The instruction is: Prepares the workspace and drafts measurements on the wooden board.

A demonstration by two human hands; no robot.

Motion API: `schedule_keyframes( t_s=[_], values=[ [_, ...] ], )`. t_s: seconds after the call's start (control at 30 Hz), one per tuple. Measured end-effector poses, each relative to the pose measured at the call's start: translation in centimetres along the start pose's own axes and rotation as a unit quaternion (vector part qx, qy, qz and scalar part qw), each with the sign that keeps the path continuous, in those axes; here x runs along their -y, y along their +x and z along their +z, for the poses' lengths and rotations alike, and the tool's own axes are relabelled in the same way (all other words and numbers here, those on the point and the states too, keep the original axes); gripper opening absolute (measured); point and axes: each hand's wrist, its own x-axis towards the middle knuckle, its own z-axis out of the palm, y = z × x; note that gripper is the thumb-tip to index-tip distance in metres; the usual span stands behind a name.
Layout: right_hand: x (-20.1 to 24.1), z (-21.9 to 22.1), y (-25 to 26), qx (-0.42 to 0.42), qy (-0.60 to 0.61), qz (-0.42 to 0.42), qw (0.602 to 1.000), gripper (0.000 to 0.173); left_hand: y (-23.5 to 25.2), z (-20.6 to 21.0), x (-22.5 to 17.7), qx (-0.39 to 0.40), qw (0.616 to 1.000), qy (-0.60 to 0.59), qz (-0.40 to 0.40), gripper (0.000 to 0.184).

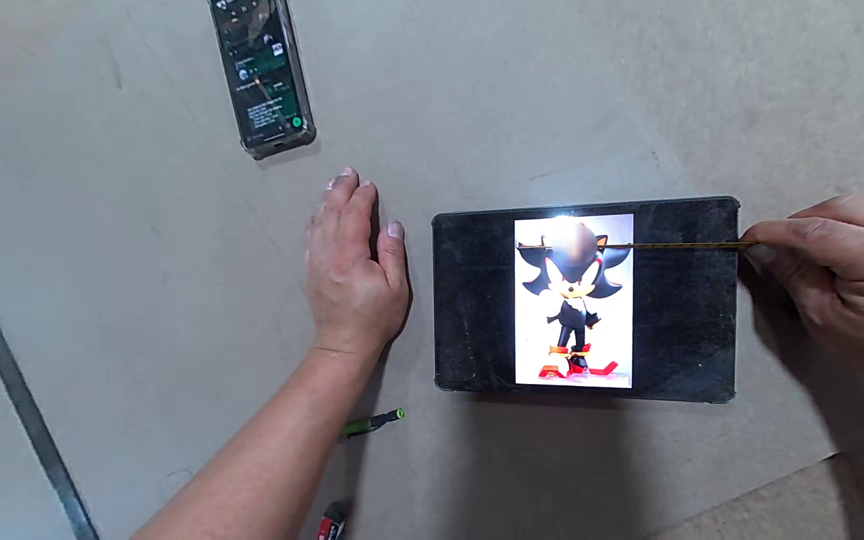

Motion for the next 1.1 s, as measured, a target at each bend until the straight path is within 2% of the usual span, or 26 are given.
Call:
schedule_keyframes(
  t_s=[0.37,0.63,0.83,0.97,1.1],
  values=[
    [0.8,-0.5,0.2,0.004,0.012,-0.016,1.000,0.031,0.1,-0.1,-0.1,0.005,1.000,0.001,-0.004,0.052],
    [1.8,-1.5,-2.1,0.021,0.009,-0.022,0.999,0.030,0.1,-0.3,-0.3,0.016,1.000,0.003,-0.010,0.053],
    [0.2,-3.0,-2.7,0.031,0.037,-0.019,0.999,0.028,0.3,-0.2,-0.2,0.017,1.000,0.008,-0.014,0.054],
    [2.0,-4.1,-3.9,0.039,0.121,0.017,0.992,0.024,0.3,-0.1,-0.2,0.014,1.000,0.007,-0.012,0.054],
    [7.5,-4.1,-6.4,0.073,0.105,0.084,0.988,0.024,0.4,-0.4,-0.6,0.022,1.000,0.005,-0.011,0.055]
  ],
)
